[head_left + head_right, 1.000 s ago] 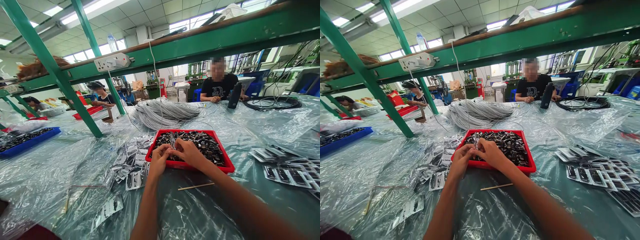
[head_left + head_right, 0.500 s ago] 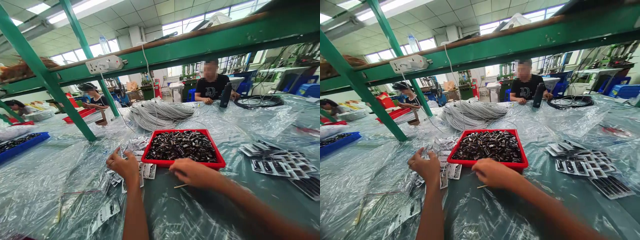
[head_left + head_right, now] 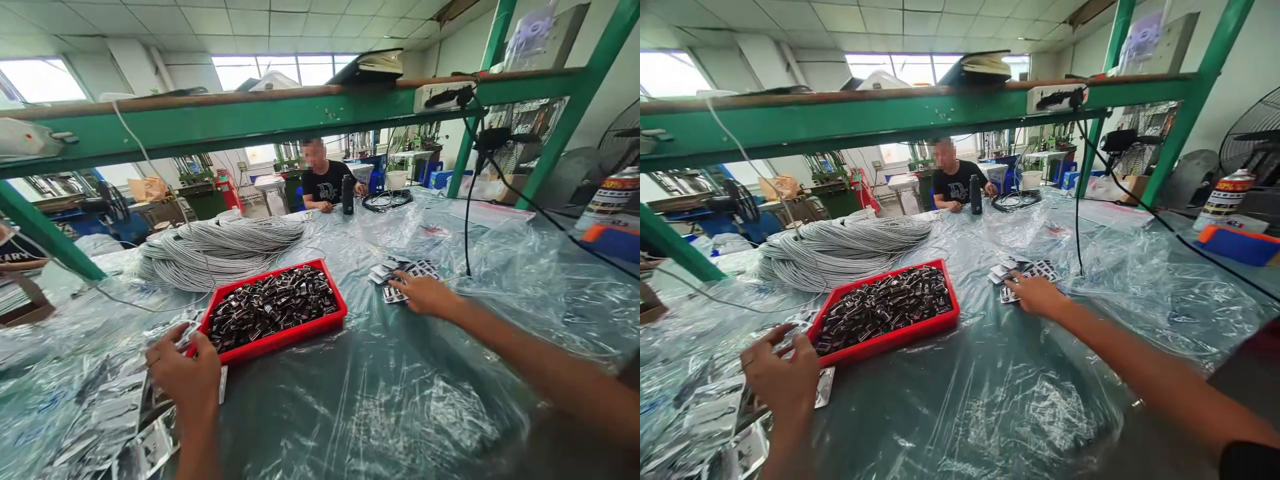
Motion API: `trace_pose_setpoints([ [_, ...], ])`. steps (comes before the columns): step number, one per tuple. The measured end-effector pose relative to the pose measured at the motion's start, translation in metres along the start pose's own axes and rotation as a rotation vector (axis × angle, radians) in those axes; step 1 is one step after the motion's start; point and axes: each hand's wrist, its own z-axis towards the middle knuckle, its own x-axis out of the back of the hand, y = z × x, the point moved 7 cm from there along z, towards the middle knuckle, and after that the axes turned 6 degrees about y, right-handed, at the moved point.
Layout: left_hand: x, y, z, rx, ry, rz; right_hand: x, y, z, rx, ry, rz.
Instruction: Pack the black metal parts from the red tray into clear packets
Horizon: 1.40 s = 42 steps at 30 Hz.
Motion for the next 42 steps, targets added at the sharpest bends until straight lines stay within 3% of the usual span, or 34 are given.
trace_pose_setpoints([
  [2,-0.001,0.006,-0.004,-0.043,-0.005,-0.005,-0.007,0.020,0.004,-0.001,-0.059,-0.013],
  [5,0.002,0.021,-0.016,-0.066,-0.052,-0.053,0.001,0.009,-0.001,0.060,-0.040,0.078],
  [8,0.006,0.040,-0.043,-0.037,-0.219,-0.145,0.021,-0.031,-0.011,0.158,-0.031,0.352],
  [12,0.006,0.070,-0.098,-0.088,-0.609,-0.300,0.036,-0.110,-0.017,0.501,-0.308,0.802],
  [14,0.011,0.075,-0.124,-0.099,-0.757,-0.307,0.038,-0.136,-0.010,0.545,-0.362,0.849],
  [17,0.023,0.075,-0.157,-0.081,-0.899,-0.218,0.048,-0.144,0.011,0.333,-0.098,0.842],
  [20,0.034,0.082,-0.188,-0.098,-0.986,-0.024,0.071,-0.145,0.015,0.174,0.135,1.169],
  [24,0.034,0.098,-0.210,-0.109,-0.992,0.131,0.084,-0.164,0.014,0.085,-0.007,1.934],
  [27,0.027,0.099,-0.204,-0.174,-0.989,0.105,0.081,-0.185,0.019,0.036,-0.070,2.239],
  [31,0.020,0.083,-0.191,-0.156,-0.978,0.024,0.060,-0.217,0.029,0.026,-0.048,2.355],
  [36,0.023,0.067,-0.188,0.033,-0.828,-0.028,0.031,-0.253,0.038,-0.013,-0.076,2.373],
  [42,0.021,0.060,-0.187,0.229,-0.814,-0.183,0.033,-0.266,0.046,-0.035,-0.038,2.421],
])
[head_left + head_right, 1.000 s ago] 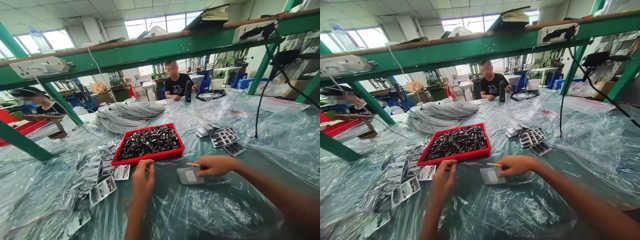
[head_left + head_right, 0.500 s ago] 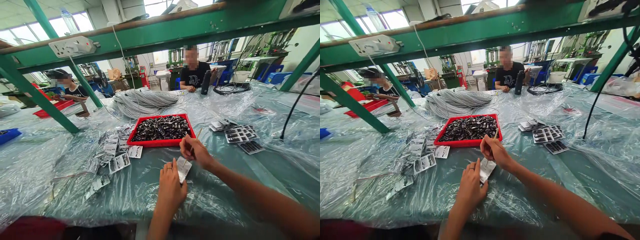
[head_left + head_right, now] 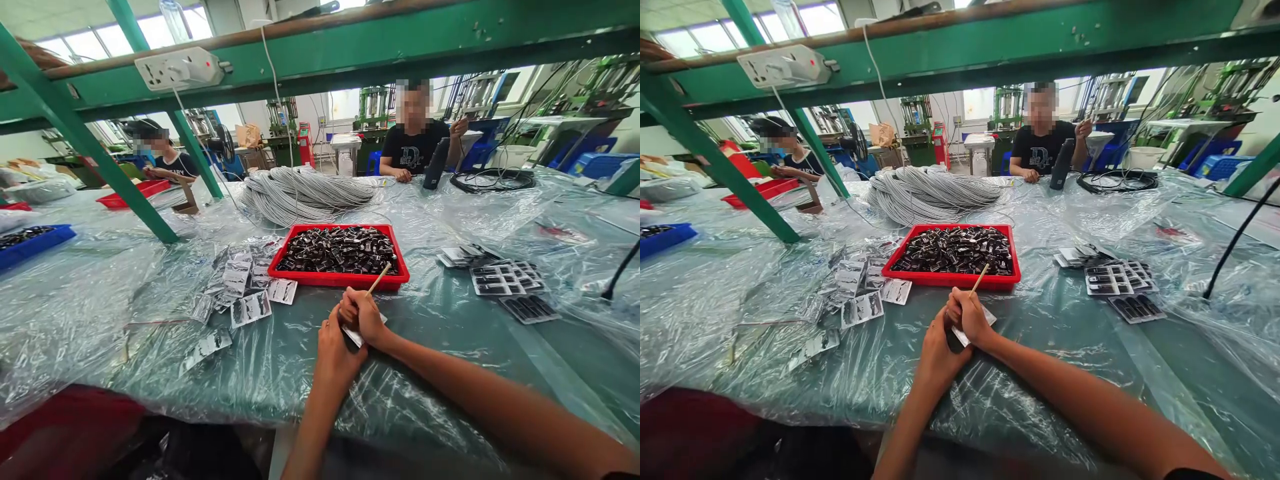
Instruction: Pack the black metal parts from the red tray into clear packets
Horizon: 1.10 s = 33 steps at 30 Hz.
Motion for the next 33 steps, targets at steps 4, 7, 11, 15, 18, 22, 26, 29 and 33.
trace_pose_setpoints([
  [4,0.002,-0.002,0.001,0.032,0.019,-0.039,-0.006,0.005,-0.007,-0.050,-0.080,-0.107],
  [7,0.001,-0.004,0.001,0.011,0.046,-0.041,-0.001,0.004,-0.013,-0.042,-0.083,-0.143],
  [11,0.000,-0.008,0.000,0.013,0.082,-0.023,0.007,-0.003,-0.012,-0.020,-0.007,-0.055],
  [15,0.001,-0.006,-0.001,0.038,0.073,-0.024,0.009,-0.003,-0.004,-0.034,0.043,-0.041],
  [18,0.003,-0.002,-0.001,0.039,0.045,-0.019,0.004,0.001,-0.001,-0.046,0.003,-0.082],
  [22,0.003,-0.001,0.000,0.016,0.034,-0.016,-0.002,0.002,-0.013,-0.088,-0.079,-0.206],
  [26,0.000,-0.005,-0.001,0.018,0.043,0.038,0.005,-0.004,-0.028,-0.215,-0.161,-0.285],
  [29,-0.005,0.001,-0.004,-0.041,0.016,0.162,0.018,-0.013,-0.019,-0.236,-0.115,-0.135],
  [33,-0.013,0.012,-0.005,-0.085,-0.008,0.298,0.028,-0.016,0.008,-0.146,-0.027,-0.022],
])
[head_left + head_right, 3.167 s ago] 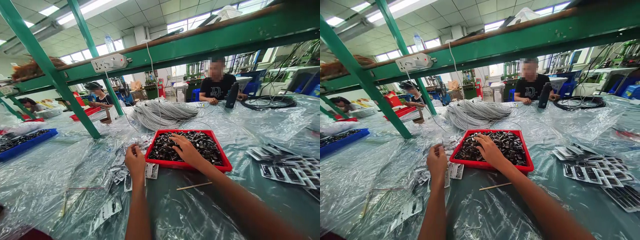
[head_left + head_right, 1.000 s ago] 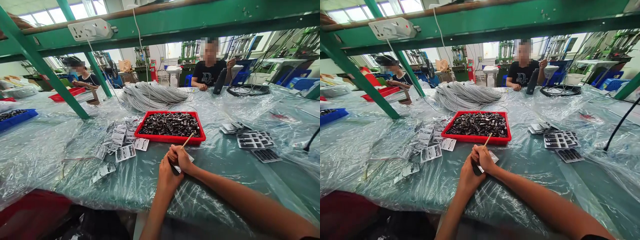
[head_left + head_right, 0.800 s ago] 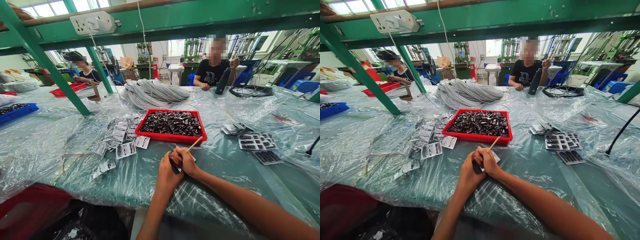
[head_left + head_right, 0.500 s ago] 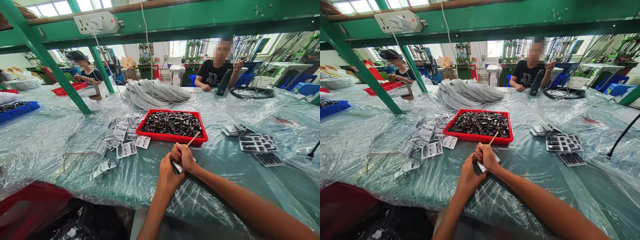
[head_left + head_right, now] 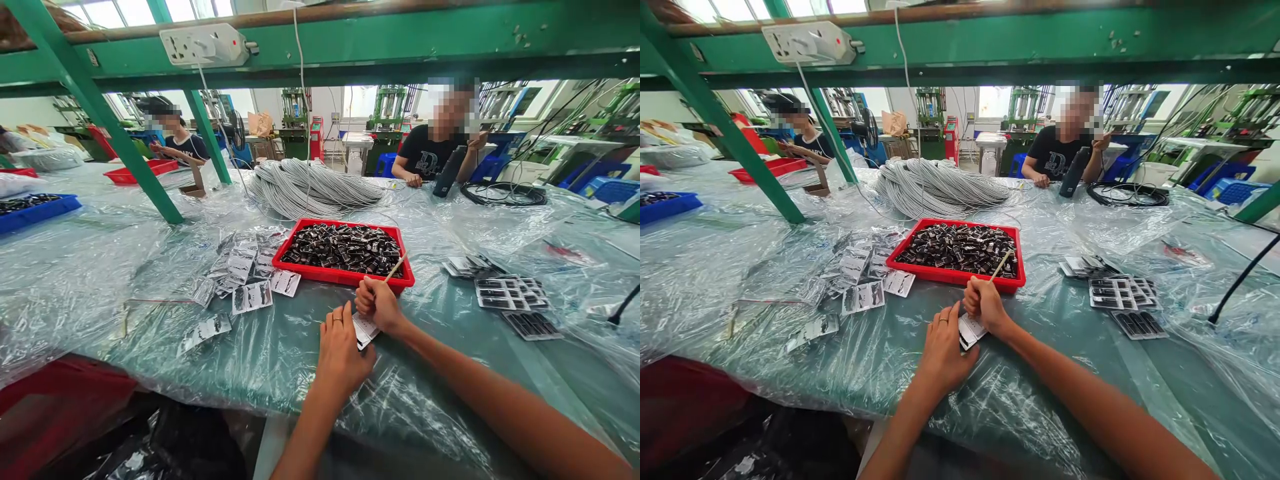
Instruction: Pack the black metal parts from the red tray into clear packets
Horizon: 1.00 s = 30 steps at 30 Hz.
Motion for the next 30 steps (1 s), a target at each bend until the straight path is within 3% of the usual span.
trace_pose_setpoints([
  [4,-0.008,-0.001,0.005,0.001,0.025,-0.056,-0.005,0.007,0.009,0.067,0.036,-0.042],
  [8,-0.009,-0.007,0.006,0.002,0.088,-0.126,-0.012,0.010,-0.001,0.112,0.019,-0.189],
  [12,-0.008,-0.009,0.003,0.025,0.042,-0.114,-0.005,0.013,-0.022,-0.011,-0.023,-0.288],
  [15,-0.008,-0.004,0.003,0.034,-0.023,-0.027,0.005,0.007,-0.030,-0.093,-0.058,-0.185],
  [19,-0.008,0.007,0.006,0.021,-0.067,0.077,0.018,-0.012,-0.014,0.028,0.013,-0.031],
  [24,-0.014,0.012,0.012,-0.002,-0.086,0.033,0.016,-0.005,0.010,0.086,0.066,-0.143],
  [30,-0.016,0.004,0.013,0.032,-0.079,-0.010,0.010,0.002,-0.008,0.102,0.063,-0.304],
])
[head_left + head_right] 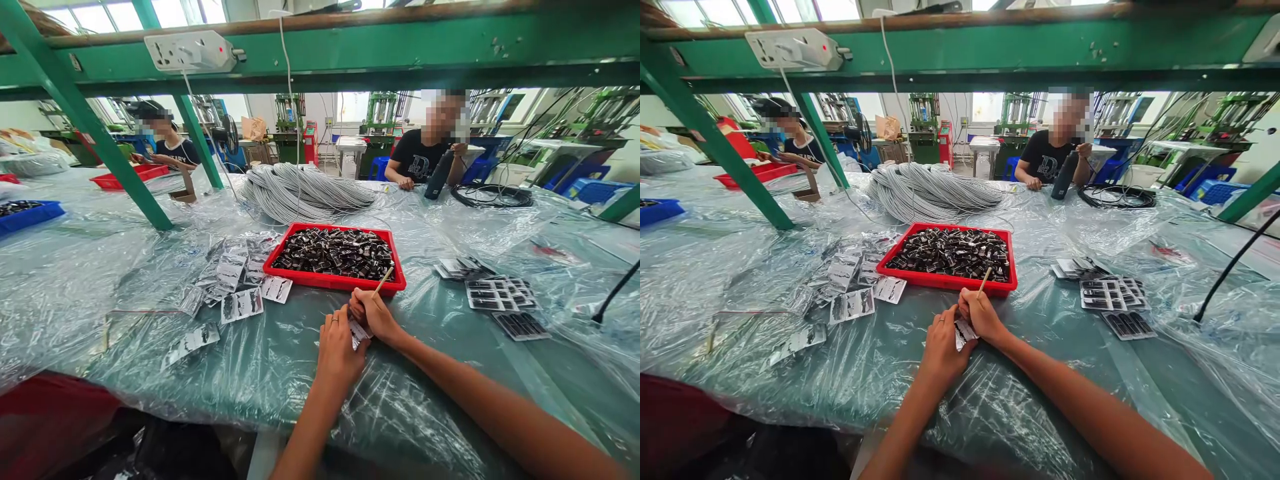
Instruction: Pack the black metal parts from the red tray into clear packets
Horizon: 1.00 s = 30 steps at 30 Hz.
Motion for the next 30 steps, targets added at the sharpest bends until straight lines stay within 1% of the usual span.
trace_pose_setpoints([
  [3,0.000,0.002,-0.002,0.004,-0.010,-0.002,0.005,-0.003,-0.018,-0.071,-0.064,-0.045],
  [6,0.003,0.003,-0.003,0.002,-0.037,-0.041,0.026,-0.014,-0.027,-0.112,-0.035,-0.041],
  [7,0.006,0.001,-0.003,0.019,-0.047,-0.077,0.036,-0.017,-0.028,-0.124,-0.019,-0.102],
  [8,0.010,-0.003,-0.001,0.044,-0.051,-0.133,0.045,-0.018,-0.029,-0.126,-0.025,-0.220],
  [9,0.015,-0.008,0.001,0.073,-0.048,-0.204,0.054,-0.019,-0.030,-0.104,-0.051,-0.390],
  [10,0.021,-0.013,0.004,0.101,-0.041,-0.288,0.062,-0.019,-0.031,-0.048,-0.082,-0.594],
  [11,0.027,-0.019,0.007,0.127,-0.029,-0.375,0.066,-0.019,-0.033,0.042,-0.130,-0.810],
  [13,0.040,-0.028,0.017,0.166,0.006,-0.531,0.071,-0.021,-0.037,0.273,-0.113,-1.181],
  [14,0.046,-0.032,0.022,0.181,0.030,-0.586,0.069,-0.023,-0.039,0.388,-0.091,-1.314],
  [16,0.055,-0.034,0.036,0.198,0.096,-0.641,0.056,-0.034,-0.041,0.601,-0.030,-1.440],
  [17,0.059,-0.032,0.044,0.197,0.139,-0.647,0.045,-0.043,-0.040,0.695,-0.004,-1.444],
  [19,0.066,-0.025,0.063,0.187,0.228,-0.654,0.022,-0.067,-0.032,0.849,0.052,-1.380],
  [21,0.069,-0.016,0.084,0.177,0.293,-0.711,0.000,-0.088,-0.014,0.930,0.093,-1.302],
  [22,0.070,-0.013,0.094,0.178,0.328,-0.762,-0.010,-0.095,-0.003,0.945,0.108,-1.271],
  [24,0.071,-0.012,0.112,0.184,0.405,-0.882,-0.024,-0.102,0.023,0.936,0.148,-1.223],
  [27,0.072,-0.022,0.133,0.173,0.487,-1.000,-0.035,-0.099,0.055,0.887,0.166,-1.122],
  [28,0.072,-0.027,0.138,0.164,0.479,-1.026,-0.036,-0.097,0.062,0.865,0.149,-1.068],
  [30,0.070,-0.035,0.144,0.136,0.396,-1.078,-0.034,-0.094,0.073,0.802,0.106,-0.944],
])
